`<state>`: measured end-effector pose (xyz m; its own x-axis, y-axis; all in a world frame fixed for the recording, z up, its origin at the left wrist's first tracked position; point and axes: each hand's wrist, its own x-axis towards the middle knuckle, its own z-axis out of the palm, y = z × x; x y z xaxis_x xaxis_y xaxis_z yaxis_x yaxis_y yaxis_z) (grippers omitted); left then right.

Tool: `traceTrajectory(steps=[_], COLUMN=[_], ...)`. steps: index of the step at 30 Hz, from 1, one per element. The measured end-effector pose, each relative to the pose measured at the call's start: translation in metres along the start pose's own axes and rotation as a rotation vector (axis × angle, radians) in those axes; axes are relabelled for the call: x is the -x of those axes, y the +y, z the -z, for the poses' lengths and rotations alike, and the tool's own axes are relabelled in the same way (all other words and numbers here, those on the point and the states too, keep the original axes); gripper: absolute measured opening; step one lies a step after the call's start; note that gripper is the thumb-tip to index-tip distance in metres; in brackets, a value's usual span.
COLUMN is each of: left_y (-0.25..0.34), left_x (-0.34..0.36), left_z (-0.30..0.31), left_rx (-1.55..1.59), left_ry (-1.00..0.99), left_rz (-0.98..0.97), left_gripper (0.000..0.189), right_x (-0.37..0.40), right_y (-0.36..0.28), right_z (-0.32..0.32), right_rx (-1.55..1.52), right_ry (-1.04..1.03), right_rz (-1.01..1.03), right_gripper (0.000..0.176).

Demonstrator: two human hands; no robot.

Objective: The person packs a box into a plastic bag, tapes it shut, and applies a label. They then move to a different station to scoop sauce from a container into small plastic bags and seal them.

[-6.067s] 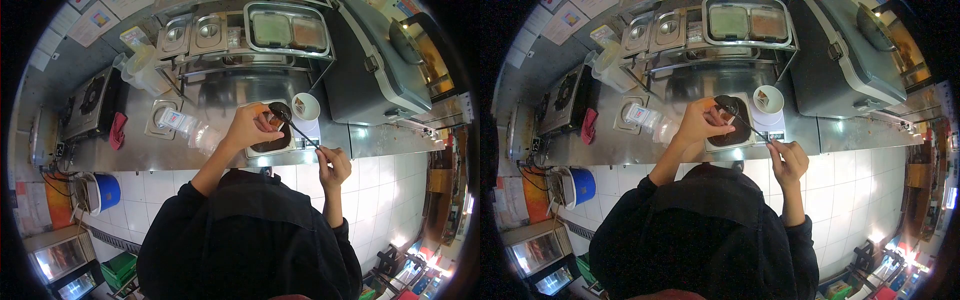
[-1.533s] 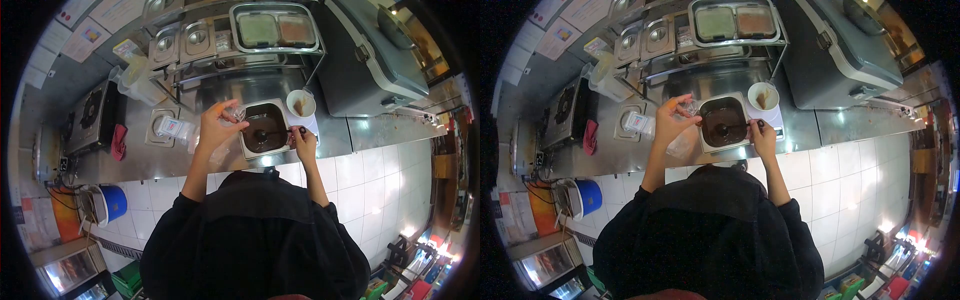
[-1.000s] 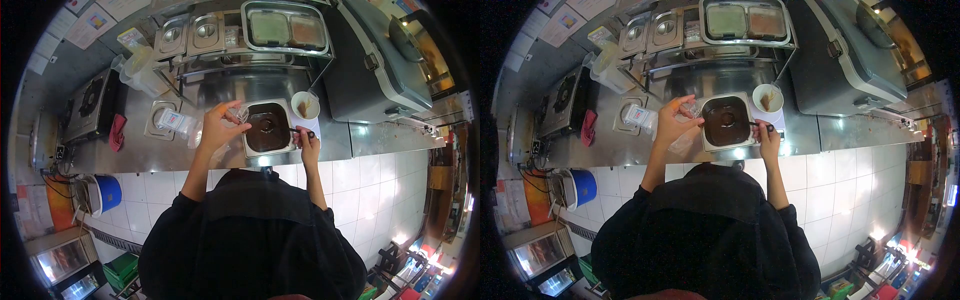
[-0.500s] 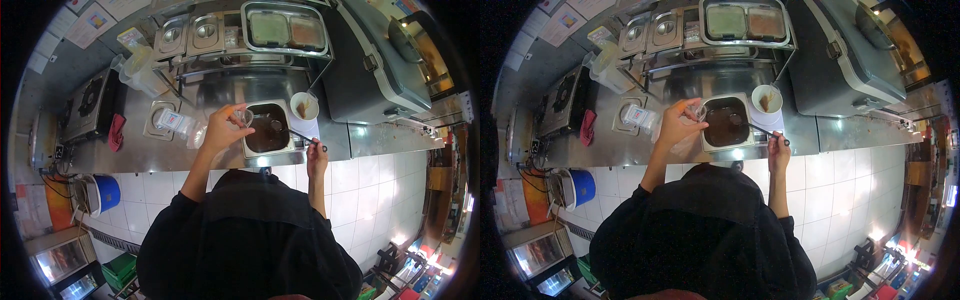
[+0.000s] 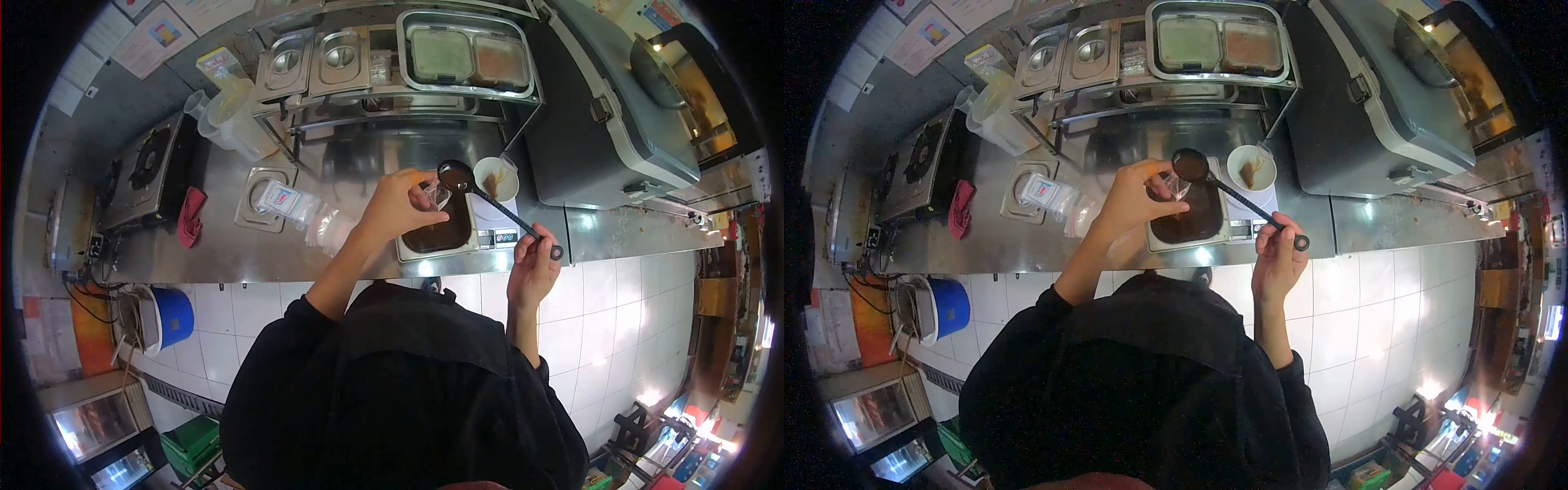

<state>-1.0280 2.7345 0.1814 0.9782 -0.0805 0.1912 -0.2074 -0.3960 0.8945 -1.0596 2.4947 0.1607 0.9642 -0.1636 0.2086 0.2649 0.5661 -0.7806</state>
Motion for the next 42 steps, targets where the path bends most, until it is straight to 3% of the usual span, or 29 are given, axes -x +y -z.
traceTrajectory(steps=[10,23,32,42], left_y=[0.013,0.013,0.011,0.006], left_x=[-0.006,-0.009,-0.009,-0.01], left_z=[0.002,0.002,-0.001,-0.004], left_rx=[-0.056,-0.05,-0.068,-0.041], left_ry=[-0.01,0.01,0.013,0.033], left_rz=[0.005,-0.022,-0.008,-0.041], left_gripper=[0.059,0.061,0.061,0.057], right_x=[0.009,0.009,-0.004,-0.007], right_y=[-0.014,-0.023,-0.007,-0.003], right_z=[-0.009,-0.011,0.0,0.004], right_rx=[0.299,0.501,0.138,0.037], right_ry=[-0.197,-0.249,-0.089,-0.025], right_rz=[0.272,0.39,0.104,0.011], right_gripper=[0.027,0.025,0.025,0.026])
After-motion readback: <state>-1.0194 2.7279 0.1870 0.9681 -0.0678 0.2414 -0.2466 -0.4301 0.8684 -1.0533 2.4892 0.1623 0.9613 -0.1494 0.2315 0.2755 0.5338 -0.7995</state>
